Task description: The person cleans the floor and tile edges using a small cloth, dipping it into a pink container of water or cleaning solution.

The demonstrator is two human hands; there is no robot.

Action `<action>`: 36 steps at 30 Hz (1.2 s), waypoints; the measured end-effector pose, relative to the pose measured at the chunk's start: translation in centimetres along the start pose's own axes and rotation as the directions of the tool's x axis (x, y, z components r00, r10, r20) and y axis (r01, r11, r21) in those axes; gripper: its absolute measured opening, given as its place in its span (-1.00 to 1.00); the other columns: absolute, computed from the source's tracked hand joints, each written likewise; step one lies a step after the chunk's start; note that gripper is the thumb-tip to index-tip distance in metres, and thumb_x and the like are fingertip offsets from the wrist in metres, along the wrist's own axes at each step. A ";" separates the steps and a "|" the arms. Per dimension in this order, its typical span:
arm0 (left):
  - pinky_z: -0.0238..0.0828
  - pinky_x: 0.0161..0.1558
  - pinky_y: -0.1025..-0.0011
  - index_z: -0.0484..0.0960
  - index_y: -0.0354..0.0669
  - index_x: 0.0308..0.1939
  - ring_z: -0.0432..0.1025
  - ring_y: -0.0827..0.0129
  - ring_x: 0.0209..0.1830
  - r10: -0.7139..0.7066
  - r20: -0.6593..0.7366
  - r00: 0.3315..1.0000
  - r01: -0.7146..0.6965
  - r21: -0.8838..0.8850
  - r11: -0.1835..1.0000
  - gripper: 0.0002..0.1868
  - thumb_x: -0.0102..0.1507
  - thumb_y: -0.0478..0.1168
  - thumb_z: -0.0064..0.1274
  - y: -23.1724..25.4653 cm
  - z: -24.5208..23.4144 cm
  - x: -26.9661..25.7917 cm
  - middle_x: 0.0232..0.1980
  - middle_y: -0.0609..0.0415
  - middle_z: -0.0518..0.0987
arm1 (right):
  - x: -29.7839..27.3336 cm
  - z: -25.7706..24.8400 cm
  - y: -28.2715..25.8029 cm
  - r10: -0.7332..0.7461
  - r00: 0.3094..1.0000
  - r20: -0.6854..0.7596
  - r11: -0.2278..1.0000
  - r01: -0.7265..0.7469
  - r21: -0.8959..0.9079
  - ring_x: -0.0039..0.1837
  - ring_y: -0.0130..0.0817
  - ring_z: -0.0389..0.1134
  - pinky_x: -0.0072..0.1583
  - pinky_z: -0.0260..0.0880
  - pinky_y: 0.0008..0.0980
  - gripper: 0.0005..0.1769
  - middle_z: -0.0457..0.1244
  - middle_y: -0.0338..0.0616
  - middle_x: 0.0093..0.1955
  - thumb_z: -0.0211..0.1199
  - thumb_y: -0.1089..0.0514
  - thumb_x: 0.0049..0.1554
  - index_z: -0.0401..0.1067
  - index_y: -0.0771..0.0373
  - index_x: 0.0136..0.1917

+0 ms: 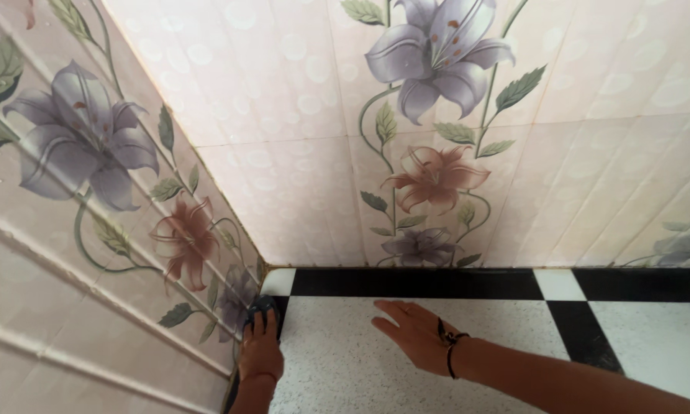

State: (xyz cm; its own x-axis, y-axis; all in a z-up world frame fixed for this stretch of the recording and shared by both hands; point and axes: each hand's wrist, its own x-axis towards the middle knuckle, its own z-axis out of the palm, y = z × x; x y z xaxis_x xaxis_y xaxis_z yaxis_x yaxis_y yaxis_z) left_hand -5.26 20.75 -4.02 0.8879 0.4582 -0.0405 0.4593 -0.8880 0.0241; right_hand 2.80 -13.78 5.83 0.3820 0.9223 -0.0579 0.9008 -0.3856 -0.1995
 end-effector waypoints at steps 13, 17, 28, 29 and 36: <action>0.11 0.43 0.14 0.08 0.07 0.60 0.13 0.04 0.50 0.012 -0.175 0.985 -0.007 0.031 0.999 -0.23 0.30 -0.25 -0.09 -2.1 1.7 -6.3 0.57 -0.01 0.13 | 1.1 -1.7 2.2 0.109 0.992 0.061 0.985 -0.100 -0.139 0.71 -0.03 -0.40 0.61 -0.28 -0.10 -0.13 -0.50 0.09 0.72 -0.01 0.59 0.05 -0.07 0.29 0.58; -0.06 0.48 -0.04 0.07 0.13 0.55 -0.11 -0.08 0.61 -0.130 0.020 0.991 0.129 0.039 0.991 -0.35 0.38 -0.16 -0.16 3.4 -2.5 -0.8 0.61 0.08 0.02 | 0.0 -2.0 3.3 0.117 0.987 0.113 0.982 -0.099 -0.159 0.70 0.01 -0.42 0.59 -0.31 -0.06 -0.14 -0.51 0.13 0.71 0.00 0.58 0.07 -0.10 0.32 0.59; 0.21 0.33 -0.05 0.43 -0.26 0.35 0.23 -0.19 0.34 0.516 -0.146 0.844 -0.534 -0.131 0.836 -0.42 0.22 -0.41 0.00 20.9 3.2 -3.8 0.43 -0.19 0.25 | -4.2 -2.7 4.7 0.252 0.964 0.085 0.965 -0.245 -0.092 0.57 0.04 -0.04 0.50 0.01 -0.10 -0.36 -0.16 0.12 0.61 0.03 0.35 0.17 0.07 0.25 0.51; 0.18 0.36 -0.16 0.46 -0.35 0.34 0.28 -0.06 0.35 0.596 -0.245 0.765 -0.635 -0.132 0.761 -0.44 0.23 -0.37 0.03 23.2 2.8 -5.2 0.31 -0.23 0.34 | -4.3 -2.3 5.1 0.351 0.931 0.104 0.933 -0.357 0.043 0.51 -0.01 0.10 0.47 0.14 -0.15 -0.43 0.00 0.04 0.55 0.00 0.29 0.23 0.12 0.21 0.50; 0.38 0.21 0.25 0.45 -0.65 0.17 0.27 -0.11 0.24 0.628 0.121 0.769 -0.488 -0.523 0.699 -0.53 0.23 -0.39 0.12 34.5 -1.0 -10.6 0.41 -0.40 0.24 | -8.6 4.6 12.0 0.656 0.751 0.077 0.649 -0.613 0.451 0.38 -0.04 0.26 0.38 0.34 -0.23 -0.46 0.07 -0.01 0.53 -0.08 0.16 0.28 0.13 0.05 0.53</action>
State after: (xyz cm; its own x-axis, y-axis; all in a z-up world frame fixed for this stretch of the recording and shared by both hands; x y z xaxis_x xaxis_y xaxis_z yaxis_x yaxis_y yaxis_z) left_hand 1.16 -14.69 -1.77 0.9681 -0.2101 -0.1369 -0.0996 -0.8234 0.5586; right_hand 9.34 -26.26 -0.59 0.8618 0.4414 -0.2498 0.2570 -0.8046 -0.5353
